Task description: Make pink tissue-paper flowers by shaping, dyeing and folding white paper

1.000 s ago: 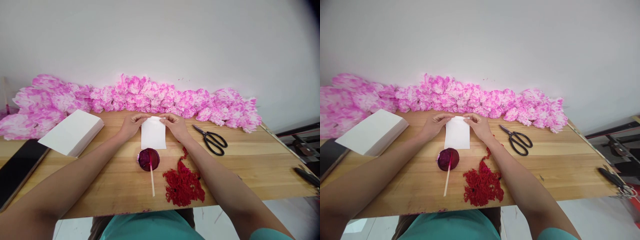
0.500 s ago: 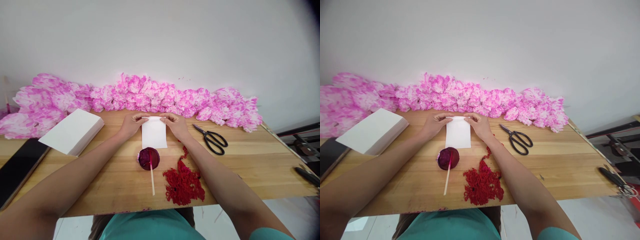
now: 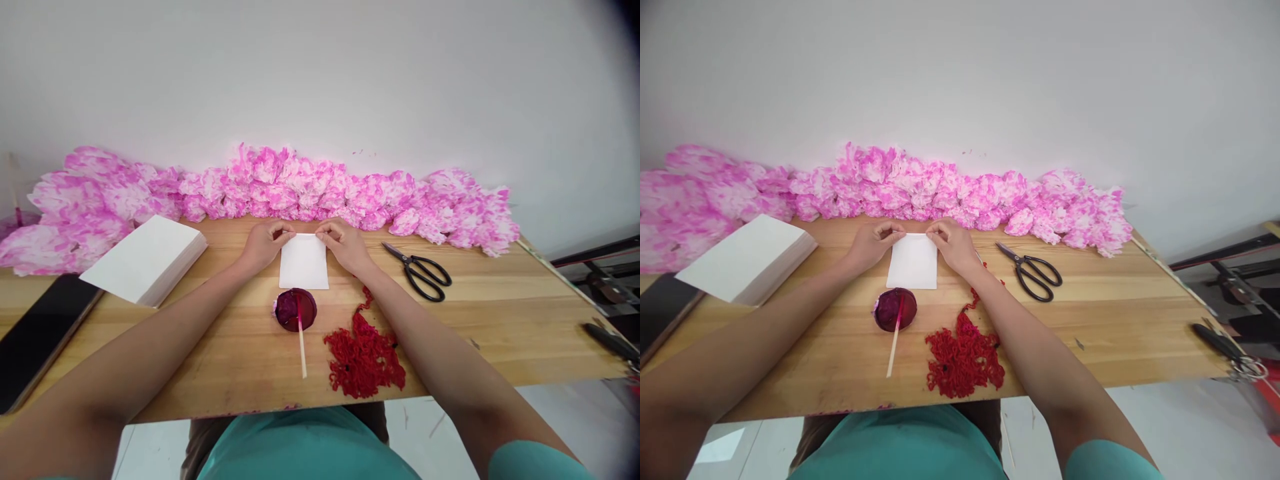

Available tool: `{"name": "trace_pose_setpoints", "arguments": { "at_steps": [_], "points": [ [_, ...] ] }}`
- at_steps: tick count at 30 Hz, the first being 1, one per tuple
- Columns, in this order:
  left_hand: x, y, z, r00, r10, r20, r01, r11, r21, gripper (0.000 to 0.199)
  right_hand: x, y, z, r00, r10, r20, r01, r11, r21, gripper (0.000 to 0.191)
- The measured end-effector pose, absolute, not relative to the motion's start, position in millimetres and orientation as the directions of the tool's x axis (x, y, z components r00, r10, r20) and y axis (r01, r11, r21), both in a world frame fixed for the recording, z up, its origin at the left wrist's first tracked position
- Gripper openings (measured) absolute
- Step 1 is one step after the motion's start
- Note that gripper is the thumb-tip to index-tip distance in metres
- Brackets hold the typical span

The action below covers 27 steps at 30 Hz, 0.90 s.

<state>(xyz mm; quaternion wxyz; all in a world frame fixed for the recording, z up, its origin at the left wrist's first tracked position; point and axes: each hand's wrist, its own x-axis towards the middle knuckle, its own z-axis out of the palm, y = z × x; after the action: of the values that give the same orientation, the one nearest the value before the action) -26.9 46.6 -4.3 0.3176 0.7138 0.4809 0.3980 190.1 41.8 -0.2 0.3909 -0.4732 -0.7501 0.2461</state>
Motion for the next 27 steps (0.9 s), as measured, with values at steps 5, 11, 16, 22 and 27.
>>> {"name": "trace_pose_setpoints", "arguments": {
  "at_steps": [5, 11, 16, 22, 27],
  "points": [
    [-28.1, 49.3, -7.4, 0.287, 0.886, 0.364, 0.466, -0.461, 0.755, 0.018, 192.1, 42.5, 8.1, -0.340, 0.872, 0.352, 0.669, 0.487, -0.561, 0.015],
    [-27.5, 53.1, -3.0, 0.328, 0.887, 0.326, 0.625, -0.462, 0.629, 0.017, 195.9, 47.6, 15.0, -0.389, 0.880, 0.274, 0.734, 0.475, -0.485, 0.019],
    [-28.4, 63.7, 14.5, 0.486, 0.826, 0.286, 0.655, -0.560, 0.508, 0.020, 201.7, 62.4, 14.1, -0.425, 0.878, 0.220, 0.700, 0.473, -0.535, 0.021],
    [-26.1, 72.4, 15.6, 0.578, 0.759, 0.302, 0.668, -0.652, 0.360, 0.019, 204.2, 64.7, 27.2, -0.465, 0.866, 0.182, 0.796, 0.499, -0.343, 0.017],
    [-25.3, 70.1, 11.2, 0.590, 0.754, 0.290, 0.701, -0.656, 0.280, 0.019, 200.0, 44.2, 23.6, -0.473, 0.848, 0.241, 0.851, 0.510, -0.122, 0.025]
  ]
}}
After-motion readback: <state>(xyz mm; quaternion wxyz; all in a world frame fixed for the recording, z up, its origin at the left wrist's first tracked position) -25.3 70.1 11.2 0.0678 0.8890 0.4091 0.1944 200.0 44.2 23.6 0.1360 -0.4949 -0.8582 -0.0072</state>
